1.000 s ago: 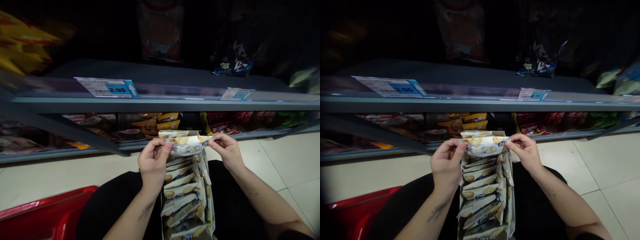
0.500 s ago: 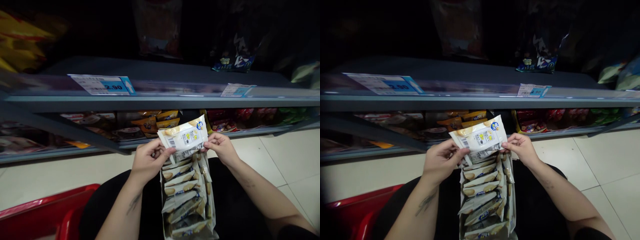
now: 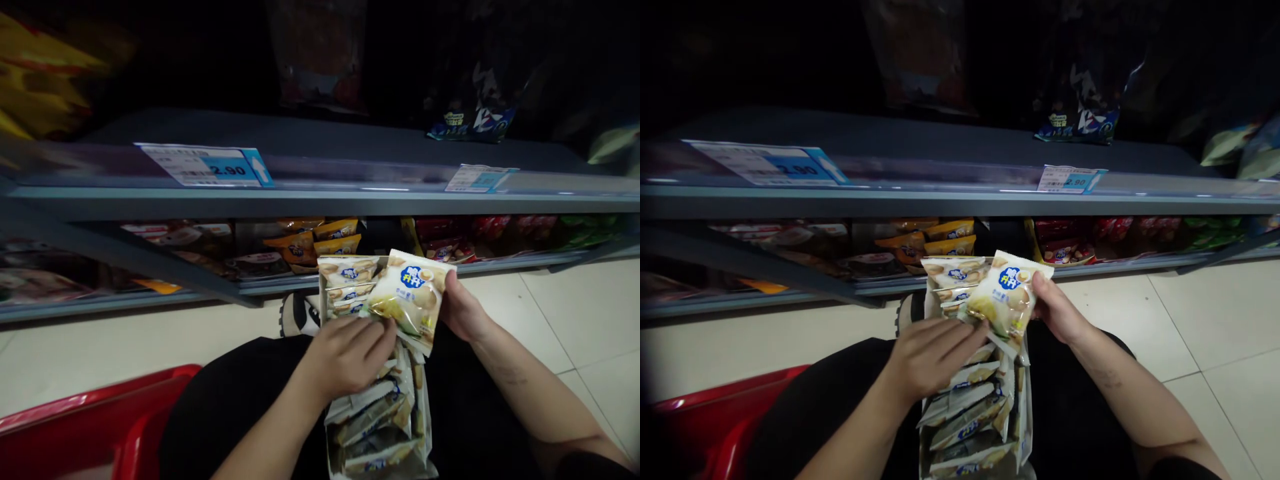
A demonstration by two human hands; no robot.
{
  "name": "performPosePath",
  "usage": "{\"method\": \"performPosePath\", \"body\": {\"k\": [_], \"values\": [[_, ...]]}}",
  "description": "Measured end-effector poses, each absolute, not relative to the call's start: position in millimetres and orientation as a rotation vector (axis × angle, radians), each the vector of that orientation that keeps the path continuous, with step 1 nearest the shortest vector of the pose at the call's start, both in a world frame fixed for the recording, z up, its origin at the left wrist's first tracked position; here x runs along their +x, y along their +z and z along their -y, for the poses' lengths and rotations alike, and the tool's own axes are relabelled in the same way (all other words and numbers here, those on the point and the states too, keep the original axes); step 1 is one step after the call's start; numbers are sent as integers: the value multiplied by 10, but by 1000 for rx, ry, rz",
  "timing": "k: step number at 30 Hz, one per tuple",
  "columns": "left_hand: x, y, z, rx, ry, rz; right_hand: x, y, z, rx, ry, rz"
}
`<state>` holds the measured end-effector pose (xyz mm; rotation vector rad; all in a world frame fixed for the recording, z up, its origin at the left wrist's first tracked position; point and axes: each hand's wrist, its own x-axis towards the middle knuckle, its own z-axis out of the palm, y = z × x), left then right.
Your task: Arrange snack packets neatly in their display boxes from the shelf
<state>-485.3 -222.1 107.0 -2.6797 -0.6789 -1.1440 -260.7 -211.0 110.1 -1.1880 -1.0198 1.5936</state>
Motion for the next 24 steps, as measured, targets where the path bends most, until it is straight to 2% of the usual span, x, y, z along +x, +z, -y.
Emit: {"method": "performPosePath", "body": {"k": [2, 4, 8, 10, 13, 19, 24], "values": [[-4747, 1032, 2237, -2766, -1116, 666, -2652, 1121, 2140, -1184, 1544, 1043], [-4713, 994, 2216, -2820, -1243, 784, -2680, 1120, 2128, -1206, 1526, 1109], [-4813, 990, 2109, -2678, -1758, 1575, -2694, 1054, 2079, -1165, 1518, 1329], [-4882, 1017, 2050, -2765, -1774, 1802, -2710, 1022, 2087, -1146, 1527, 1405], [-4998, 1044, 1969, -2960, -1649, 1808, -2755, 1009, 2116, -1169, 1425, 1449], [-5340, 1052, 1828, -2125, -2259, 2153, -2782, 932, 2058, -1247, 1127, 1417], [-5336, 1028, 1778, -2267, -2141, 2241, -2826, 776, 2038, -1261, 1147, 1499]]}}
